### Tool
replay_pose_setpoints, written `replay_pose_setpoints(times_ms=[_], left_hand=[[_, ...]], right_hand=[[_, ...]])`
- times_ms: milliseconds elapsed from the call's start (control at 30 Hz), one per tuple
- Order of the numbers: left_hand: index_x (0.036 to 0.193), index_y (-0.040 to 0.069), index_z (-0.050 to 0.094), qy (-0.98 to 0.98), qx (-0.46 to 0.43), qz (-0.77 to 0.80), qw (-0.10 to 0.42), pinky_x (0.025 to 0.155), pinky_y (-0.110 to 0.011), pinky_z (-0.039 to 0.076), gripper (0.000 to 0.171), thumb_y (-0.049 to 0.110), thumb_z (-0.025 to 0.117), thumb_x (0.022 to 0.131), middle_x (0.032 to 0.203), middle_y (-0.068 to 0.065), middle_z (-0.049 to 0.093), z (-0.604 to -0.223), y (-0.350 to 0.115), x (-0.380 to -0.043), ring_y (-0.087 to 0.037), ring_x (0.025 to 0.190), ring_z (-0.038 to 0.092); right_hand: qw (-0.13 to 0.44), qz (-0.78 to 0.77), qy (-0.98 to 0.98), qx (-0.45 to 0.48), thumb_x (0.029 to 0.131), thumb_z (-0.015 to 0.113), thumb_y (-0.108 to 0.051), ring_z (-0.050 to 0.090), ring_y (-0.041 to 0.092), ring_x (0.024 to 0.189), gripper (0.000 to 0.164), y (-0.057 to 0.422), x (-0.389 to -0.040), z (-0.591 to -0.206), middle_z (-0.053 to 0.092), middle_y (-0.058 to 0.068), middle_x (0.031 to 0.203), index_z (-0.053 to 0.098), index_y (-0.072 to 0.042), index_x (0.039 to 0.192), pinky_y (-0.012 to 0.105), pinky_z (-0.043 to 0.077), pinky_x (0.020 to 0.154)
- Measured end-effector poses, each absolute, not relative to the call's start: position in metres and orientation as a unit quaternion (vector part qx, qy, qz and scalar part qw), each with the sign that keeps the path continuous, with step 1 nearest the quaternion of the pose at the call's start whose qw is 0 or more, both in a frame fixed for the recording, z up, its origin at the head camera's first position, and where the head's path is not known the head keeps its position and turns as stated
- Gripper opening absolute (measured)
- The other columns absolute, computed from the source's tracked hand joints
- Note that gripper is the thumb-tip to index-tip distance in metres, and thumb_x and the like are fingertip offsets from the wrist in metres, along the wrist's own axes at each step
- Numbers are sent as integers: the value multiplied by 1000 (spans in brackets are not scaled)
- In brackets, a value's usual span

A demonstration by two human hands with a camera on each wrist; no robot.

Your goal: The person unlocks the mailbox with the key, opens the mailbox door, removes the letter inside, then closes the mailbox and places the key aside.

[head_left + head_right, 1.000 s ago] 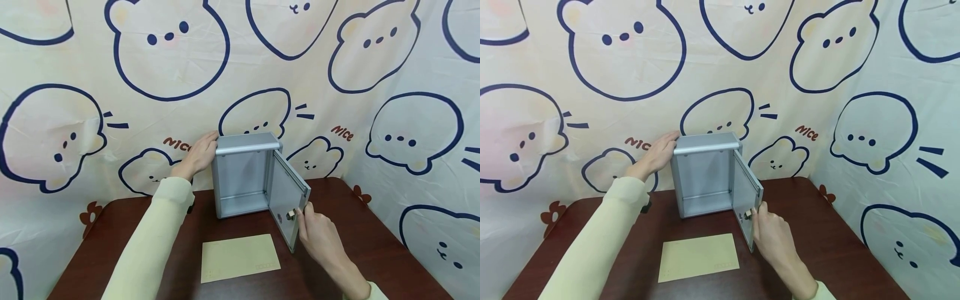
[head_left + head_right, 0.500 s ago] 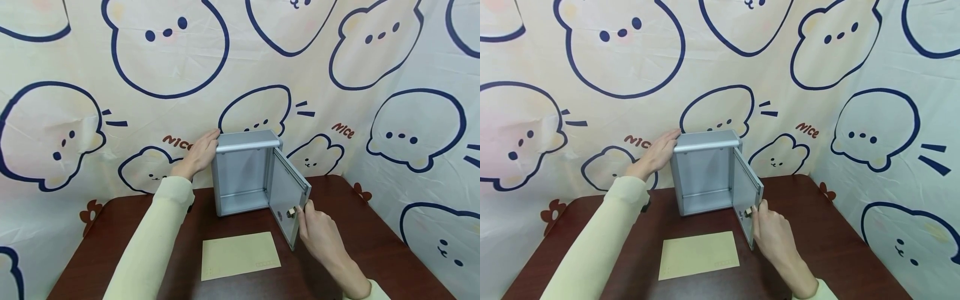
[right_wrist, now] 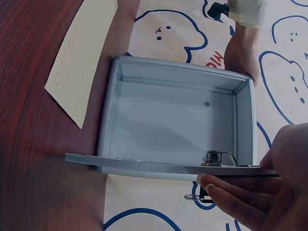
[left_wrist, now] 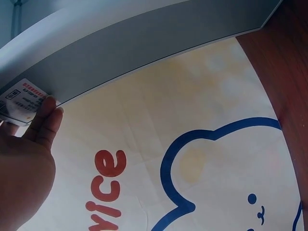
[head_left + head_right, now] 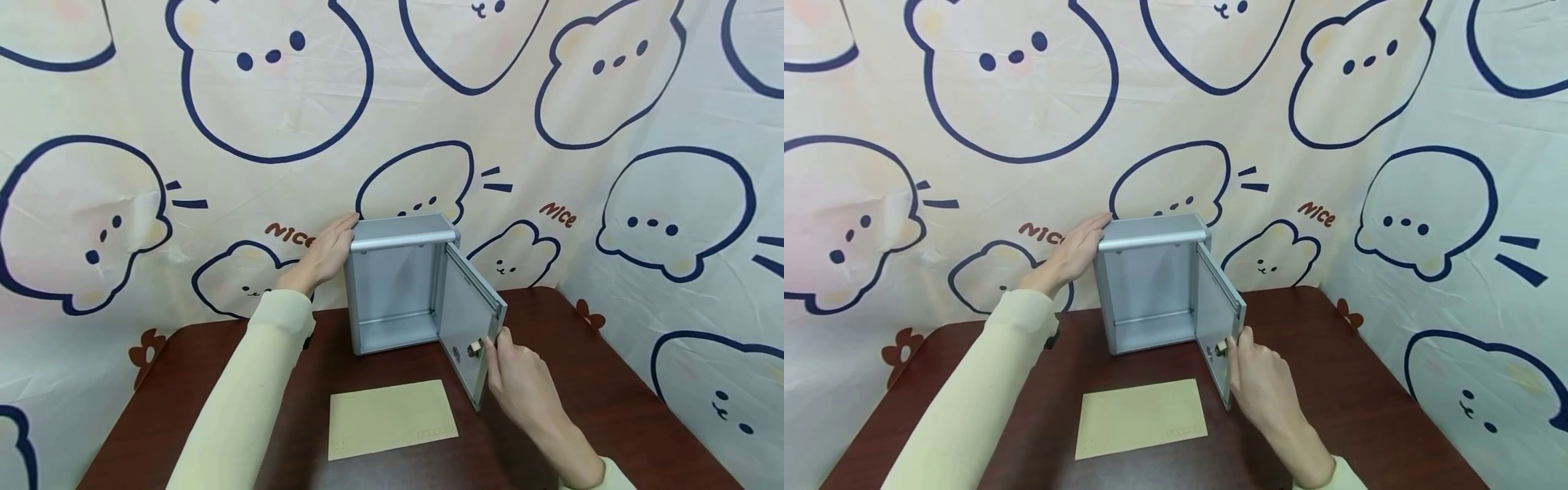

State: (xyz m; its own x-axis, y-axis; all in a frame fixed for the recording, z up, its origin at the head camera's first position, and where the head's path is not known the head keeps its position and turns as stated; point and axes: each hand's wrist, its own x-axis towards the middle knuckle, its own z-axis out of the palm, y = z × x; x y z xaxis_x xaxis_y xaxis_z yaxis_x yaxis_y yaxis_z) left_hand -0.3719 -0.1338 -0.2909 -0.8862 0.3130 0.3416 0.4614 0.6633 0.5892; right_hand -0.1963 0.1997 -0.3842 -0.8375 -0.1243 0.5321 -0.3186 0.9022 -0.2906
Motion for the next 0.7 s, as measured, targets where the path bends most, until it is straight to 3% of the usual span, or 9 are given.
replay_pose_setpoints(times_ms=[467,600,700], left_hand=[[163,13,26,-903,-207,-361,107,128,-44,14,60,34,21,108,171,-3,20,-290,-131,-370,-22,157,14],[163,12,27,-904,-205,-358,109,128,-44,14,60,34,21,108,170,-3,21,-291,-131,-370,-22,157,14],[163,12,27,-905,-204,-357,109,128,-44,14,60,33,20,107,170,-3,21,-291,-131,-370,-22,157,15]], right_hand=[[284,207,-927,130,106,57,-22,38,10,48,20,206,-197,-384,39,-8,53,60,-4,99,27,32,44],[282,205,-929,127,105,60,-27,37,9,47,24,208,-195,-383,38,-7,53,59,-6,93,26,32,43],[277,215,-928,126,104,61,-31,41,6,50,25,211,-192,-380,47,-8,57,60,-8,94,26,35,46]])
